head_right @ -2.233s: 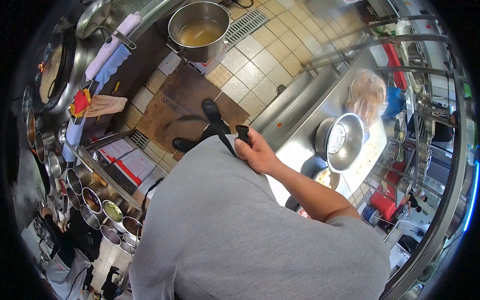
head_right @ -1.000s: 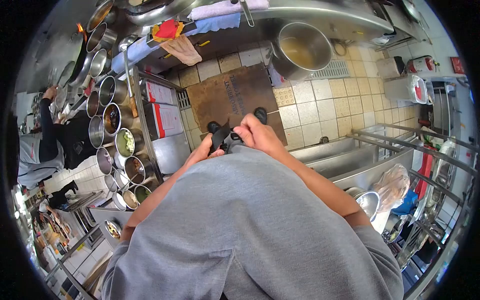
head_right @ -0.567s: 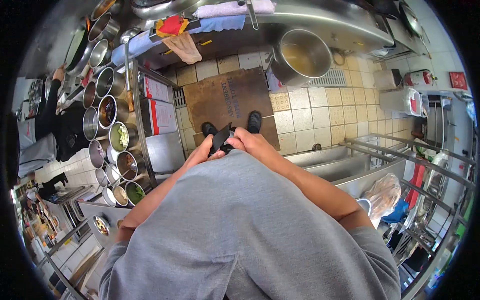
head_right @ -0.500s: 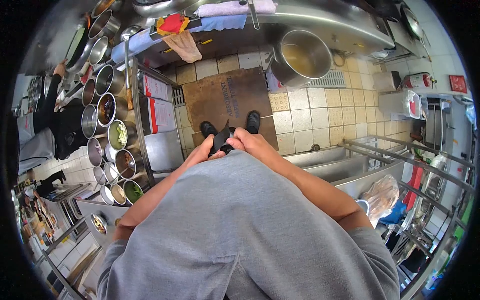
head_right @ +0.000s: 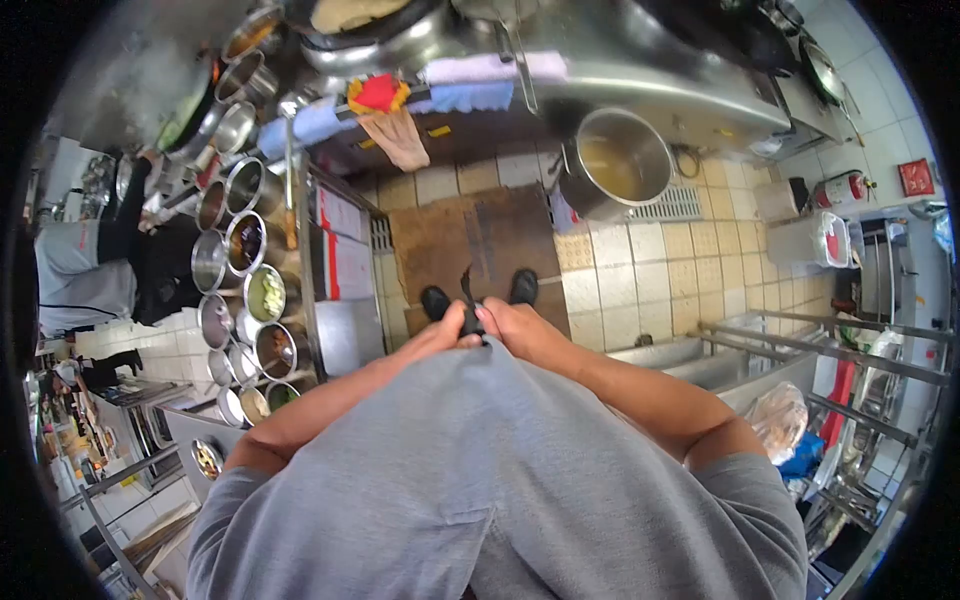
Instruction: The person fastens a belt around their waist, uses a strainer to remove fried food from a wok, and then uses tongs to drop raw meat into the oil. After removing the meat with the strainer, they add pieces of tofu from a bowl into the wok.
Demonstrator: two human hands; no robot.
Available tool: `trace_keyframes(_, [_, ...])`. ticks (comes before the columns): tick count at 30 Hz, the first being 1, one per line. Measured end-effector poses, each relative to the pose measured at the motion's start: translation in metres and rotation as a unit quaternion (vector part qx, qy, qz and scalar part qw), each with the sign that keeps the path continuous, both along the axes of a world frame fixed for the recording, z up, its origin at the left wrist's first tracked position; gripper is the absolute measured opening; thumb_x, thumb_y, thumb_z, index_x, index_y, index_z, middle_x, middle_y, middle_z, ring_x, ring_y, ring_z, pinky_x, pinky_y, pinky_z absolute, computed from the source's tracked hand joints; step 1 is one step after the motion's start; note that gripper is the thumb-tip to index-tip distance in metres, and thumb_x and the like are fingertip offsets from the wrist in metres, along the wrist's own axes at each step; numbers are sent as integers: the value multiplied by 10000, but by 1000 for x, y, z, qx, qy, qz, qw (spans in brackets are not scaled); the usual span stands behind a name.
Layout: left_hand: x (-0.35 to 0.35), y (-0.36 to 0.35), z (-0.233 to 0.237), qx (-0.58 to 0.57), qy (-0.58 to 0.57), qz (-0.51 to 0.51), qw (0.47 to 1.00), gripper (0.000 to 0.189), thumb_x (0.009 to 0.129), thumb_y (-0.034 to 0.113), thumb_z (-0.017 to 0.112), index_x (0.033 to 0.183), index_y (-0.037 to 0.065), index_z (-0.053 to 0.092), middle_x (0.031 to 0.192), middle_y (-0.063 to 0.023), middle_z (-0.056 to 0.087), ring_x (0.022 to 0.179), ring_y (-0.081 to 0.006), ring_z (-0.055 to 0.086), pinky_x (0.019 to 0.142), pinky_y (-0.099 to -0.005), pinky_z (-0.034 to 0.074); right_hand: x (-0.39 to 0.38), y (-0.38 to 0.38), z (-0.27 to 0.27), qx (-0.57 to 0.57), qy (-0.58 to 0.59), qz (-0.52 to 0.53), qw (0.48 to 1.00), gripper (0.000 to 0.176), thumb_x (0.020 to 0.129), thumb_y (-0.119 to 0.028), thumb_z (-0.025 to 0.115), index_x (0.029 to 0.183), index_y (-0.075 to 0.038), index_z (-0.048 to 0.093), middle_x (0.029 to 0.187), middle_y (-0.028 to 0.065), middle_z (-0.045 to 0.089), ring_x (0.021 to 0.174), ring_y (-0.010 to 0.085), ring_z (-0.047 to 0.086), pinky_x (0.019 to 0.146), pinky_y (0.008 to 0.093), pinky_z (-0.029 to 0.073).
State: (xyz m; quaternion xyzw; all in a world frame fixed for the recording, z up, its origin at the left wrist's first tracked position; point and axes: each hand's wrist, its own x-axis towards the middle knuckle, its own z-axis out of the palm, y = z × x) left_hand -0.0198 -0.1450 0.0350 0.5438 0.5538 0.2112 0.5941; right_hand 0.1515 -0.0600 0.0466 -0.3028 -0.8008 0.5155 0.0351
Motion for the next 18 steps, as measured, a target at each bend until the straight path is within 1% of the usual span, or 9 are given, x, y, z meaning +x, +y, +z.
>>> trace_keyframes(5, [2,1,-25,22,-35,30,999,485,908,503,399,975,42,265,891,-215,468,876,-240,504,754,-347,420,-1,4,-39,45,57,25,997,291,947,-255,382,842,2,468,750,232,546,716,385,553,626,421,422])
trace_keyframes(7, [4,4,-22,23,-45,34,998,500,915,501,380,1008,18,288,939,-201,452,931,-247,475,800,-328,400,-7,9,-49,67,95,38,993,298,947,-268,382,833,-9,476,762,220,533,703,357,543,620,401,416])
trace_keyframes(9, [6,5,-22,-40,-75,91,992,629,915,505,371,1146,-76,299,1090,-241,461,1094,-279,441,903,-321,365,-12,15,-50,-47,-1,64,997,327,942,-291,375,865,4,494,791,206,548,760,324,559,660,402,418])
trace_keyframes(10, [4,7,-36,-52,-58,97,992,755,913,503,372,1264,-150,228,1266,-278,390,1235,-301,348,988,-318,310,-15,16,-41,-39,3,63,997,327,942,-291,375,865,4,494,791,206,548,760,324,559,660,402,418])
trace_keyframes(13, [7,6,-47,-85,-65,174,979,760,921,486,364,1329,-124,168,1361,-280,296,1296,-301,271,1029,-315,270,-21,23,-39,-61,-1,107,992,337,932,-311,399,903,8,501,776,163,560,762,272,560,677,382,426])
trace_keyframes(14, [4,9,-69,-90,-49,168,981,661,922,483,373,1272,-72,291,1293,-243,396,1221,-283,379,962,-313,344,-23,22,-69,-110,15,138,984,342,930,-321,408,917,7,504,779,144,558,762,256,551,685,373,427])
trace_keyframes(15, [-2,14,-62,-81,-44,167,982,661,922,483,373,1272,-72,291,1293,-243,396,1221,-283,379,962,-313,344,-30,29,-66,-156,31,169,973,349,928,-331,417,932,6,507,782,125,556,762,240,542,692,363,429])
trace_keyframes(17, [-10,9,-50,-108,-44,145,982,514,910,471,430,1096,-8,429,1151,-175,510,1070,-223,490,849,-305,408,-18,34,-59,-155,33,162,974,357,928,-340,417,918,3,516,801,116,560,778,229,543,705,353,429])
trace_keyframes(18, [-8,-4,-52,-119,-147,242,952,379,907,386,484,918,9,447,965,-119,569,867,-178,546,719,-306,438,-14,34,-43,-158,31,155,975,366,928,-349,416,905,0,526,819,106,564,793,218,544,718,343,429])
